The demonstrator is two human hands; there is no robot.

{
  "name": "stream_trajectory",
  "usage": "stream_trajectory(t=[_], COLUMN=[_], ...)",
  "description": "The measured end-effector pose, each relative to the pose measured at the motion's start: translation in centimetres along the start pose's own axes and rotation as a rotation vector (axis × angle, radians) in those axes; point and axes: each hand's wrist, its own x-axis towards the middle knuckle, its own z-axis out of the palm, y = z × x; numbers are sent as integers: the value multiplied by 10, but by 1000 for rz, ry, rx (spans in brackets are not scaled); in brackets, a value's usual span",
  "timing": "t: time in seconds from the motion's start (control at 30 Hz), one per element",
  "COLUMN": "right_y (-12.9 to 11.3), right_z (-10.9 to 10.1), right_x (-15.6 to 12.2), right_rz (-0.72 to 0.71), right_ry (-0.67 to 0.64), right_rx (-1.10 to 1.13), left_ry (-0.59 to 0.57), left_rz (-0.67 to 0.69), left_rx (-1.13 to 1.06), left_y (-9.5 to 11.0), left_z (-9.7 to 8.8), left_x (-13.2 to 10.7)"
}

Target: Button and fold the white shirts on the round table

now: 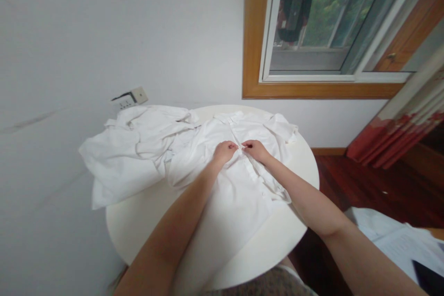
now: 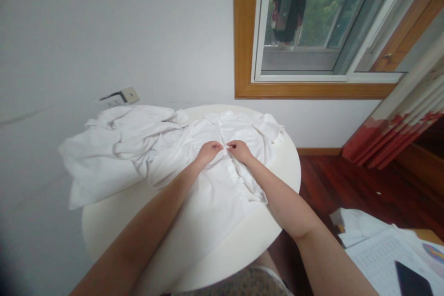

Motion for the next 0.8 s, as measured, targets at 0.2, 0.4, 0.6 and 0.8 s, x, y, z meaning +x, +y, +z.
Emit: stream_trajectory(t=[0.2,0.4,0.6,0.8], right_y=[3,6,0,-7], right_z=[4,5,-1,-8], right_x=[0,3,1,-1], right_rz=[-29,-9,-58,86], right_ry=[-6,-7,-43,-189], right_rx=[36,96,149,315], left_ry=[-23,-62,-96,-80], left_rz=[-9,-18,-35,-28], left_rx=[-47,-48,2,41], left_y=[-2,-2,-2,-1], left_z=[0,-1,-3,-3], left_x=[1,3,3,1])
